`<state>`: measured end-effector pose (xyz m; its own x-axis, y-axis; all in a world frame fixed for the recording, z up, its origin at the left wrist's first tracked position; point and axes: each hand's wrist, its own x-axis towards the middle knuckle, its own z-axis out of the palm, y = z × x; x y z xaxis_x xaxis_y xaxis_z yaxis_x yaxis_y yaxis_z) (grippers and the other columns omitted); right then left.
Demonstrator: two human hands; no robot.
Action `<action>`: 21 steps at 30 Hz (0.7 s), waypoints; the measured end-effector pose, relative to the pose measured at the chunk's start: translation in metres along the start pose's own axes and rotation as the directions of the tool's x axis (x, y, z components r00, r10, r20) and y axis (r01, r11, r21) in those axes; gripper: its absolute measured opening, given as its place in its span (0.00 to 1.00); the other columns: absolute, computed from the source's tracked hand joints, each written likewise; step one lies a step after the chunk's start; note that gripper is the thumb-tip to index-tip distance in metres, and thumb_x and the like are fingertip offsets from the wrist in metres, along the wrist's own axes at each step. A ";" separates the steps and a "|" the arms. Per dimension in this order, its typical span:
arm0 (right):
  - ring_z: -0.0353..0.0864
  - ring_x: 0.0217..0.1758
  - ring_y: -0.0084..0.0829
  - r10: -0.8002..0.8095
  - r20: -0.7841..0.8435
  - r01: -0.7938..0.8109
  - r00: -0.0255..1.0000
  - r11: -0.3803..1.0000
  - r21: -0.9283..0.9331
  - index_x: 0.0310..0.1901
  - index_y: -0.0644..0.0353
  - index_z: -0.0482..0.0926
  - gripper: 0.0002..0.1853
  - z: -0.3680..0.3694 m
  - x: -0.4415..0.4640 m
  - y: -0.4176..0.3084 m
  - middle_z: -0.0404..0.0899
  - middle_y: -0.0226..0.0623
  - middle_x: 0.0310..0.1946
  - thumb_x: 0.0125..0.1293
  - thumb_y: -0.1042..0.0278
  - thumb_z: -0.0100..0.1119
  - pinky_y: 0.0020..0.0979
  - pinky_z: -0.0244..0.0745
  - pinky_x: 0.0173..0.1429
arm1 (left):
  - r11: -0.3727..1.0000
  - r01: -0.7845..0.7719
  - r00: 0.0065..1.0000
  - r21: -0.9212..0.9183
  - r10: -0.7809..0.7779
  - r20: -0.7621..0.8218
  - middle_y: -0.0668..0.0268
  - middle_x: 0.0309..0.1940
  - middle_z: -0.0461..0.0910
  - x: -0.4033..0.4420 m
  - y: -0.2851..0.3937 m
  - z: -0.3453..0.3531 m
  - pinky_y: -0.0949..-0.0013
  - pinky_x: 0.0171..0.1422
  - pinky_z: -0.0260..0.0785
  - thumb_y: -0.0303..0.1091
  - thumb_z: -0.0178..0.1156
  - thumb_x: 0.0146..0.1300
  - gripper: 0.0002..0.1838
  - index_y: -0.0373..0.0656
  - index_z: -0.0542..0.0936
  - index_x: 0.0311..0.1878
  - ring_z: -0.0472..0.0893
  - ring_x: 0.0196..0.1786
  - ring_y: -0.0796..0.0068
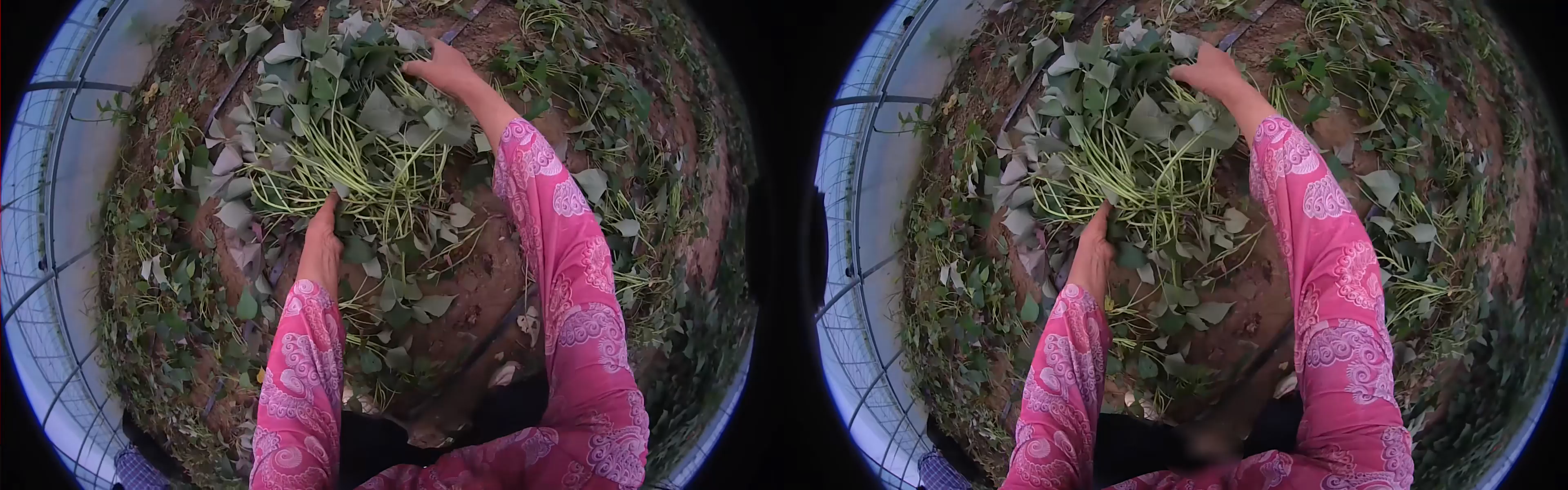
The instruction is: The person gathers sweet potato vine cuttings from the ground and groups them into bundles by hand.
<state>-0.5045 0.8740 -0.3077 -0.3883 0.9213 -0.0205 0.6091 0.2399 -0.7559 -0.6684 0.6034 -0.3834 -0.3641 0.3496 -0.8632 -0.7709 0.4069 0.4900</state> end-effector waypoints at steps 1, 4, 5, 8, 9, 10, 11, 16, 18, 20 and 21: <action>0.73 0.53 0.40 0.113 0.116 -0.109 0.987 0.993 -0.042 0.56 0.65 0.68 0.37 0.003 0.013 0.016 0.73 0.48 0.51 0.47 0.47 0.63 0.34 0.64 0.58 | 0.999 0.023 1.000 -0.025 -0.022 0.015 0.63 0.39 0.79 0.001 0.000 0.000 0.64 0.42 0.73 0.42 0.60 0.57 0.19 0.39 0.75 0.46 0.79 0.36 0.65; 0.70 0.57 0.40 0.033 0.190 -0.034 0.981 0.999 0.005 0.57 0.65 0.66 0.43 0.052 0.046 0.084 0.70 0.48 0.54 0.46 0.41 0.64 0.34 0.62 0.61 | 0.998 0.013 0.999 -0.068 -0.017 -0.049 0.62 0.40 0.79 0.004 -0.002 0.000 0.65 0.43 0.73 0.38 0.59 0.57 0.18 0.37 0.75 0.47 0.79 0.37 0.66; 0.67 0.60 0.41 -0.051 0.292 0.031 0.955 0.997 0.073 0.59 0.70 0.60 0.50 0.038 0.022 0.052 0.68 0.52 0.55 0.45 0.34 0.61 0.35 0.60 0.63 | 0.996 0.006 1.000 -0.088 -0.008 -0.020 0.59 0.44 0.77 0.021 -0.009 -0.009 0.65 0.45 0.73 0.37 0.63 0.53 0.23 0.34 0.73 0.49 0.79 0.40 0.66; 0.68 0.60 0.45 0.173 0.358 -0.043 0.918 0.938 -0.344 0.59 0.80 0.54 0.59 0.058 0.022 0.037 0.65 0.63 0.55 0.42 0.26 0.54 0.37 0.61 0.62 | 0.992 -0.079 0.992 -0.096 0.068 -0.105 0.56 0.49 0.74 0.077 -0.033 -0.030 0.67 0.46 0.72 0.38 0.67 0.47 0.32 0.29 0.68 0.53 0.77 0.43 0.66; 0.69 0.58 0.46 0.193 0.379 -0.041 0.905 0.927 -0.374 0.57 0.81 0.56 0.57 0.064 0.020 0.032 0.67 0.64 0.53 0.42 0.29 0.55 0.36 0.63 0.60 | 0.994 -0.053 0.998 -0.093 0.049 -0.042 0.55 0.52 0.71 0.082 -0.034 -0.034 0.67 0.48 0.71 0.36 0.70 0.42 0.41 0.27 0.62 0.57 0.76 0.46 0.66; 0.71 0.55 0.47 0.213 0.390 -0.039 0.896 0.913 -0.407 0.56 0.81 0.58 0.55 0.067 0.021 0.026 0.68 0.64 0.51 0.43 0.31 0.57 0.36 0.65 0.58 | 0.993 -0.046 0.999 -0.106 0.043 -0.032 0.55 0.52 0.71 0.095 -0.039 -0.040 0.67 0.48 0.71 0.36 0.70 0.42 0.41 0.27 0.62 0.57 0.76 0.46 0.66; 0.75 0.51 0.46 0.207 0.430 -0.056 0.879 0.939 -0.339 0.49 0.78 0.68 0.47 0.065 0.018 0.018 0.74 0.58 0.45 0.42 0.35 0.58 0.35 0.69 0.53 | 0.996 -0.040 0.991 -0.083 0.029 -0.130 0.55 0.53 0.71 0.121 -0.049 -0.048 0.67 0.49 0.70 0.36 0.71 0.41 0.42 0.27 0.61 0.58 0.75 0.47 0.66; 0.79 0.38 0.43 -0.114 0.714 0.288 0.691 0.949 -0.127 0.31 0.67 0.80 0.28 0.128 0.006 0.036 0.79 0.53 0.32 0.42 0.44 0.58 0.38 0.71 0.40 | 0.992 -0.030 0.999 -0.126 0.032 0.018 0.56 0.55 0.68 0.102 -0.042 -0.045 0.64 0.52 0.67 0.41 0.70 0.43 0.39 0.29 0.66 0.56 0.74 0.50 0.66; 0.79 0.37 0.42 -0.225 0.791 0.489 0.568 0.866 -0.105 0.32 0.68 0.79 0.25 0.125 -0.033 0.011 0.78 0.53 0.32 0.43 0.49 0.58 0.38 0.70 0.40 | 0.982 0.027 0.995 -0.187 -0.009 0.098 0.58 0.49 0.74 0.096 -0.043 -0.058 0.62 0.51 0.70 0.40 0.62 0.55 0.27 0.35 0.69 0.54 0.75 0.48 0.65; 0.78 0.37 0.42 -0.317 0.754 0.423 0.575 0.904 0.057 0.34 0.67 0.78 0.24 0.101 -0.085 -0.030 0.77 0.52 0.34 0.44 0.51 0.59 0.37 0.70 0.42 | 0.946 0.148 0.954 -0.289 -0.059 0.294 0.60 0.44 0.78 0.009 -0.022 -0.060 0.60 0.47 0.73 0.38 0.57 0.59 0.17 0.40 0.75 0.48 0.78 0.43 0.64; 0.78 0.38 0.42 -0.240 0.728 0.143 0.642 0.971 0.194 0.37 0.66 0.78 0.25 0.091 -0.112 -0.051 0.78 0.52 0.35 0.44 0.52 0.60 0.35 0.70 0.44 | 0.937 0.185 0.919 -0.297 -0.058 0.391 0.60 0.43 0.78 0.021 -0.030 -0.085 0.60 0.47 0.73 0.38 0.58 0.58 0.17 0.40 0.75 0.47 0.78 0.42 0.64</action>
<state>-0.5550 0.7309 -0.3261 -0.8989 0.3114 -0.3083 0.4018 0.3050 -0.8634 -0.6971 0.5272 -0.4266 -0.0857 0.6279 -0.7736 -0.9447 0.1955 0.2633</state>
